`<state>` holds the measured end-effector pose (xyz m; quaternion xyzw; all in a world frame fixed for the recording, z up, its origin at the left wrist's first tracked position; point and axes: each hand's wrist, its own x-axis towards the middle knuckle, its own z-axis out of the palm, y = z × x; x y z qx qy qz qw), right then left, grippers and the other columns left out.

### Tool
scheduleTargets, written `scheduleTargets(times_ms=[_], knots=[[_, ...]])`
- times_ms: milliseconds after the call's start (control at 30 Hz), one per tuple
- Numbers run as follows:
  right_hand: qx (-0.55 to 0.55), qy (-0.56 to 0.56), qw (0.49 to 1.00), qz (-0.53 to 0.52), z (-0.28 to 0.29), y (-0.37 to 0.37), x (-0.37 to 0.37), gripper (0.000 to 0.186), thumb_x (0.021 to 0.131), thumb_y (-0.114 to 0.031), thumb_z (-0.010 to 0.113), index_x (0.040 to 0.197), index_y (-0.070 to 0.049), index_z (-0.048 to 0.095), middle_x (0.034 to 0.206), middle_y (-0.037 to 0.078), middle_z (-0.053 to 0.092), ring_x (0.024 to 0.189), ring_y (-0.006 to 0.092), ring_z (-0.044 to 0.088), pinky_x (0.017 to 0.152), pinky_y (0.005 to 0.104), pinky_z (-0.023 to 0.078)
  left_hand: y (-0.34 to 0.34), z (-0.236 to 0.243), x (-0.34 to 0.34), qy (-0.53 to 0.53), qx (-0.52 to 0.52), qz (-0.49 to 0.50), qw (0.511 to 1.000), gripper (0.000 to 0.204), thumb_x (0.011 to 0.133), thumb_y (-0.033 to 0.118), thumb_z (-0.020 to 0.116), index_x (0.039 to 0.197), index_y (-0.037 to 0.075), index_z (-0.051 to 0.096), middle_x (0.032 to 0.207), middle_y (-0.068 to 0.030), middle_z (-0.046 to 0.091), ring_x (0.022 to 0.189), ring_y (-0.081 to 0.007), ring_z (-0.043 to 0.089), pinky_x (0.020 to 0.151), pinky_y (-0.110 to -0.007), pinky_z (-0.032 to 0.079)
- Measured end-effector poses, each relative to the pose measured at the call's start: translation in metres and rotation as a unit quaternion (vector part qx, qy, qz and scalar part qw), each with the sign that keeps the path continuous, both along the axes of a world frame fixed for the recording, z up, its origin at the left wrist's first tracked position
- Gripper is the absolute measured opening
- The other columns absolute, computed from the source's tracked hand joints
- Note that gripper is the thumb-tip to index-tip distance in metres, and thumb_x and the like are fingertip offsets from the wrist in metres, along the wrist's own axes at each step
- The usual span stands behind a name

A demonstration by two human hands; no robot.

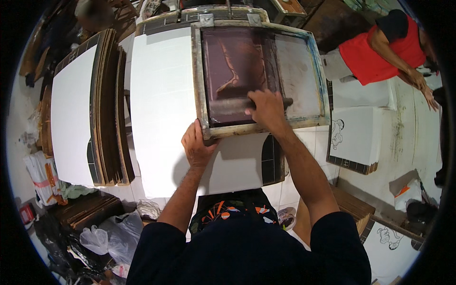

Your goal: The person performs screen printing by placing white paper on a table, aligning a screen frame, and using a squeegee to pull ink across the mesh. They repeatedly lift the screen to reveal printed designs, replace paper, and reapply ink to the screen.

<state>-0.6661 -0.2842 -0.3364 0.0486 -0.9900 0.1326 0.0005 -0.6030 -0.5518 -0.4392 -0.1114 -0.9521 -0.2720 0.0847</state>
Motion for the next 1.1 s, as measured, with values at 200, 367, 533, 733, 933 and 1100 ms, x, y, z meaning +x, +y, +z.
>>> scheduleTargets(times_ms=[200, 367, 533, 733, 933, 1100], knots=[[0.002, 0.043, 0.998, 0.035, -0.016, 0.002, -0.001, 0.031, 0.079, -0.024, 0.083, 0.102, -0.014, 0.066, 0.093, 0.004, 0.064, 0.098, 0.0278, 0.061, 0.087, 0.0475, 0.043, -0.002, 0.001, 0.001, -0.012, -0.015, -0.009, 1.000, 0.115, 0.069, 0.044, 0.094, 0.157, 0.001, 0.034, 0.147, -0.0185, 0.049, 0.138, -0.0355, 0.047, 0.111, -0.052, 0.035], [0.021, 0.136, 0.989, 0.058, -0.029, 0.025, -0.115, 0.032, 0.079, -0.026, 0.082, 0.104, -0.015, 0.065, 0.094, 0.005, 0.065, 0.097, 0.0300, 0.062, 0.085, 0.0488, 0.043, -0.003, -0.001, 0.002, -0.020, -0.036, -0.008, 0.999, 0.117, 0.069, 0.050, 0.093, 0.157, 0.000, 0.035, 0.147, -0.0185, 0.050, 0.135, -0.0367, 0.049, 0.109, -0.052, 0.037], [0.012, 0.229, 0.973, 0.024, -0.046, 0.050, -0.260, 0.032, 0.082, -0.030, 0.081, 0.107, -0.013, 0.069, 0.101, 0.006, 0.072, 0.100, 0.0337, 0.065, 0.086, 0.0518, 0.044, -0.004, -0.001, 0.002, -0.013, -0.049, -0.011, 0.999, 0.110, 0.071, 0.053, 0.090, 0.154, -0.002, 0.042, 0.147, -0.0182, 0.052, 0.139, -0.0329, 0.048, 0.113, -0.051, 0.035], [0.006, 0.153, 0.988, 0.003, -0.053, 0.040, -0.217, 0.030, 0.074, -0.017, 0.085, 0.097, -0.013, 0.066, 0.099, 0.006, 0.067, 0.100, 0.0311, 0.063, 0.087, 0.0481, 0.045, -0.004, -0.003, 0.003, -0.027, -0.072, -0.009, 0.997, 0.113, 0.071, 0.056, 0.088, 0.154, -0.004, 0.041, 0.146, -0.0211, 0.053, 0.136, -0.0373, 0.050, 0.111, -0.050, 0.036], [0.006, 0.177, 0.984, 0.006, -0.041, 0.033, -0.173, 0.037, 0.070, -0.005, 0.080, 0.103, -0.016, 0.069, 0.097, 0.003, 0.066, 0.099, 0.0283, 0.061, 0.091, 0.0444, 0.045, -0.006, -0.005, 0.005, -0.040, -0.086, -0.014, 0.995, 0.111, 0.074, 0.059, 0.085, 0.152, -0.007, 0.041, 0.146, -0.0227, 0.053, 0.135, -0.0380, 0.051, 0.112, -0.052, 0.036], [0.006, 0.287, 0.958, -0.010, -0.047, 0.036, -0.240, 0.035, 0.074, -0.005, 0.079, 0.106, -0.016, 0.070, 0.097, 0.002, 0.066, 0.100, 0.0273, 0.061, 0.096, 0.0447, 0.043, -0.007, -0.007, 0.005, -0.031, -0.072, -0.011, 0.997, 0.111, 0.073, 0.058, 0.085, 0.153, -0.005, 0.042, 0.146, -0.0232, 0.053, 0.135, -0.0388, 0.050, 0.111, -0.053, 0.036]])
